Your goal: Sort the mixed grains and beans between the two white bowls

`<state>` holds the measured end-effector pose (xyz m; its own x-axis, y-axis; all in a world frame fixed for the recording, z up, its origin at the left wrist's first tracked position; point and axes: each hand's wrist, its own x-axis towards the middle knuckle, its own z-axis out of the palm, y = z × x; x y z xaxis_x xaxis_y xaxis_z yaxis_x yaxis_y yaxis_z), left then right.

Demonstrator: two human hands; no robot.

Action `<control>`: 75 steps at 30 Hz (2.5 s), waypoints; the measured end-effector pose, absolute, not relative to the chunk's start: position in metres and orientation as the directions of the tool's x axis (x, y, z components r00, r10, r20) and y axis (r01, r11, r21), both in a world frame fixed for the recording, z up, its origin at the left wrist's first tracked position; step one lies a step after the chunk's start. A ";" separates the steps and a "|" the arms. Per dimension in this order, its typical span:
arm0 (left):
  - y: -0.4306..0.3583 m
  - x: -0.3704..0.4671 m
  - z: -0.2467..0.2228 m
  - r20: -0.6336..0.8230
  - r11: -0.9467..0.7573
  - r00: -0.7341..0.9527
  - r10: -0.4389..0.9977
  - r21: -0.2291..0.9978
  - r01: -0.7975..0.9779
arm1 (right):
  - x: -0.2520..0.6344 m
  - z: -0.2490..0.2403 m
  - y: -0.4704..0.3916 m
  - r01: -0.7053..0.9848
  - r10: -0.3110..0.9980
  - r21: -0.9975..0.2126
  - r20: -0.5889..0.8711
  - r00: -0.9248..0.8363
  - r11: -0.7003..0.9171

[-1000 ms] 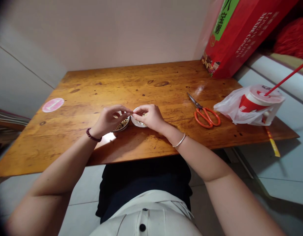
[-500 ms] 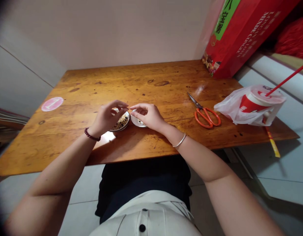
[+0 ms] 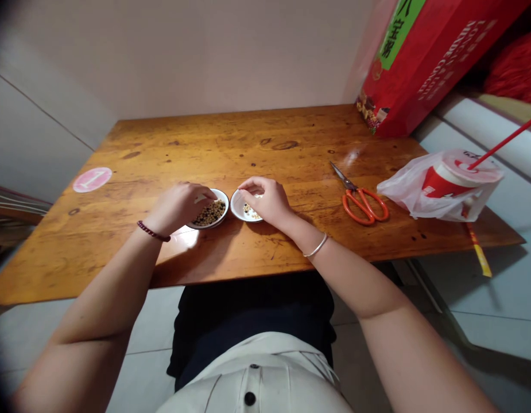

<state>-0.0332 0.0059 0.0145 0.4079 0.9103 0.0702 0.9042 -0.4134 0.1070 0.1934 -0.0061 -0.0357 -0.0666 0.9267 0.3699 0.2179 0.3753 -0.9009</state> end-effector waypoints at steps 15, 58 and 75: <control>0.004 -0.032 0.011 -0.027 -0.390 0.397 0.917 0.140 0.910 | 0.197 -0.032 -0.009 0.450 0.913 -0.811 0.406 -0.030 0.375; 0.006 -0.022 0.007 0.259 -0.546 0.512 0.819 0.628 0.554 | 0.192 -0.035 -0.011 0.120 0.933 -0.935 0.309 -0.183 0.333; 0.001 -0.017 0.006 0.399 -0.651 0.515 0.759 0.493 0.577 | 0.191 -0.030 -0.017 0.251 0.901 -0.866 0.405 -0.157 0.433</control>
